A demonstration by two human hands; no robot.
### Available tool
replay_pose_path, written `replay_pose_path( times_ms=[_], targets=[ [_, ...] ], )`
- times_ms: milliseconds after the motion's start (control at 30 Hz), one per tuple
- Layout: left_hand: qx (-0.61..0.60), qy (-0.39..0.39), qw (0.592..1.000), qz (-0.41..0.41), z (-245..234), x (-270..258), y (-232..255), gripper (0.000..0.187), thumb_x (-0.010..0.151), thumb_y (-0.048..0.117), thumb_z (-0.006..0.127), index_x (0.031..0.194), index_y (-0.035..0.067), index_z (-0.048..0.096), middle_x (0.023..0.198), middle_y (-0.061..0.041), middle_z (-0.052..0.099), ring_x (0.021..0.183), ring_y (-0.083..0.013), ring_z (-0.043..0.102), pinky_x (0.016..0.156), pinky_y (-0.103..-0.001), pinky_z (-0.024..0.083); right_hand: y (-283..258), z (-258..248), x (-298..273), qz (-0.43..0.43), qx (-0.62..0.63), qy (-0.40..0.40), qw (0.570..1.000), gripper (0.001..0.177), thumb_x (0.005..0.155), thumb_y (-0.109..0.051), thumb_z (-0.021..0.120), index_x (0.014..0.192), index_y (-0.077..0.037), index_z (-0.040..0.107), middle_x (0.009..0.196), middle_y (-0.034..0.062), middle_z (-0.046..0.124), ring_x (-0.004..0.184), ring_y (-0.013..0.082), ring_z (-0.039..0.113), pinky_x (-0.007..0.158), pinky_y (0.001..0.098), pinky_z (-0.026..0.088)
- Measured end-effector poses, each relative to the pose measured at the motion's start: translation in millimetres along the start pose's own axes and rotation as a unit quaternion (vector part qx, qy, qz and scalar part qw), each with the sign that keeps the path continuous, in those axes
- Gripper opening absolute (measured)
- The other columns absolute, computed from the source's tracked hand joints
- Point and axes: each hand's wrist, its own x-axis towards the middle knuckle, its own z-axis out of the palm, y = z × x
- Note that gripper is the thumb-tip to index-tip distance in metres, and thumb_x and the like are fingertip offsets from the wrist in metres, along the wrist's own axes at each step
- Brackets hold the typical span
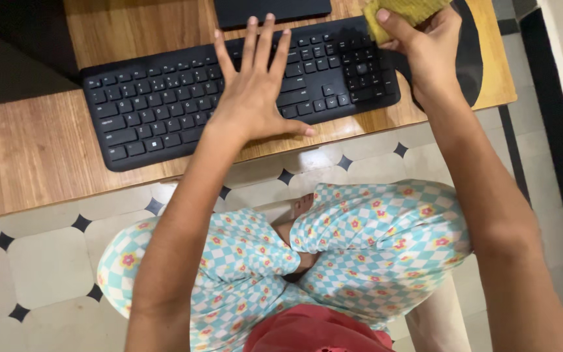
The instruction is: The person sits cross-legged at a desk and wipes a black computer keyboard with a yellow cloth. They systematically clean the keys and the surface of the keyboard using the cloth.
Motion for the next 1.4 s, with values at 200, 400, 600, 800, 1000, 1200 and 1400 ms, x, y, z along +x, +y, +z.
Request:
replay_pose_path(
  times_ms=[200,400,600,800,1000,1200,1400],
  targets=[
    [0.036,0.057,0.997,0.044,16,3,11,0.14,0.064,0.093,0.065,0.158,-0.005,0.029,0.169,-0.025,0.019,0.157,-0.0398,0.008,0.112,-0.079,-0.014,17,-11,9,-0.086,-0.044,0.048,0.994,0.028,0.102,-0.004,0.085,0.117,0.008,0.064,0.109,0.0131,0.074,0.093,0.0189,0.076,0.074,0.0283,0.063],
    [0.02,0.062,0.997,0.032,20,6,12,0.143,0.06,0.092,0.067,0.156,-0.007,0.026,0.163,-0.024,0.031,0.154,-0.0369,0.02,0.109,-0.078,-0.016,9,-5,12,-0.238,-0.276,-0.023,0.931,0.02,0.094,0.009,0.07,0.114,0.004,0.071,0.111,0.0111,0.077,0.102,0.0242,0.075,0.094,0.037,0.059],
    [0.006,0.062,0.998,0.025,16,7,13,0.147,0.057,0.089,0.071,0.156,-0.008,0.022,0.163,-0.022,0.031,0.154,-0.0355,0.021,0.109,-0.078,-0.017,-2,38,30,-0.331,-0.355,-0.127,0.865,0.029,0.086,0.004,0.08,0.112,-0.005,0.071,0.12,0.0082,0.075,0.115,0.032,0.069,0.103,0.0406,0.052],
    [-0.004,0.054,0.998,0.023,19,6,11,0.147,0.057,0.089,0.071,0.156,-0.008,0.022,0.163,-0.021,0.031,0.154,-0.0345,0.021,0.108,-0.077,-0.018,1,36,45,-0.301,-0.429,-0.228,0.821,0.049,0.065,0.015,0.068,0.109,-0.007,0.073,0.115,0.0093,0.075,0.116,0.0357,0.067,0.099,0.0422,0.054],
    [0.026,0.06,0.998,0.015,9,4,11,0.158,0.05,0.092,0.073,0.157,-0.009,0.015,0.164,-0.026,0.029,0.156,-0.0391,0.017,0.108,-0.077,-0.019,-2,-3,49,-0.269,-0.406,-0.192,0.852,0.029,0.082,0.013,0.072,0.105,-0.004,0.069,0.12,0.0093,0.076,0.12,0.0318,0.07,0.104,0.0405,0.055],
    [0.099,-0.045,0.988,-0.114,-21,-5,-12,0.178,0.029,0.089,0.082,0.153,-0.014,0.007,0.159,-0.032,0.024,0.153,-0.0436,0.011,0.102,-0.077,-0.02,-9,39,63,-0.286,-0.391,-0.272,0.831,0.048,0.058,0.011,0.069,0.103,-0.005,0.075,0.107,0.0137,0.075,0.104,0.0357,0.069,0.094,0.0419,0.055],
    [0.064,-0.059,0.991,-0.103,-26,-4,-11,0.177,0.03,0.086,0.085,0.151,-0.016,0.007,0.158,-0.035,0.025,0.152,-0.0438,0.013,0.103,-0.078,-0.02,2,116,61,-0.305,-0.314,-0.291,0.85,0.042,0.068,0.009,0.073,0.107,-0.008,0.075,0.107,0.0105,0.076,0.106,0.0333,0.07,0.094,0.0412,0.054]
  ],
)
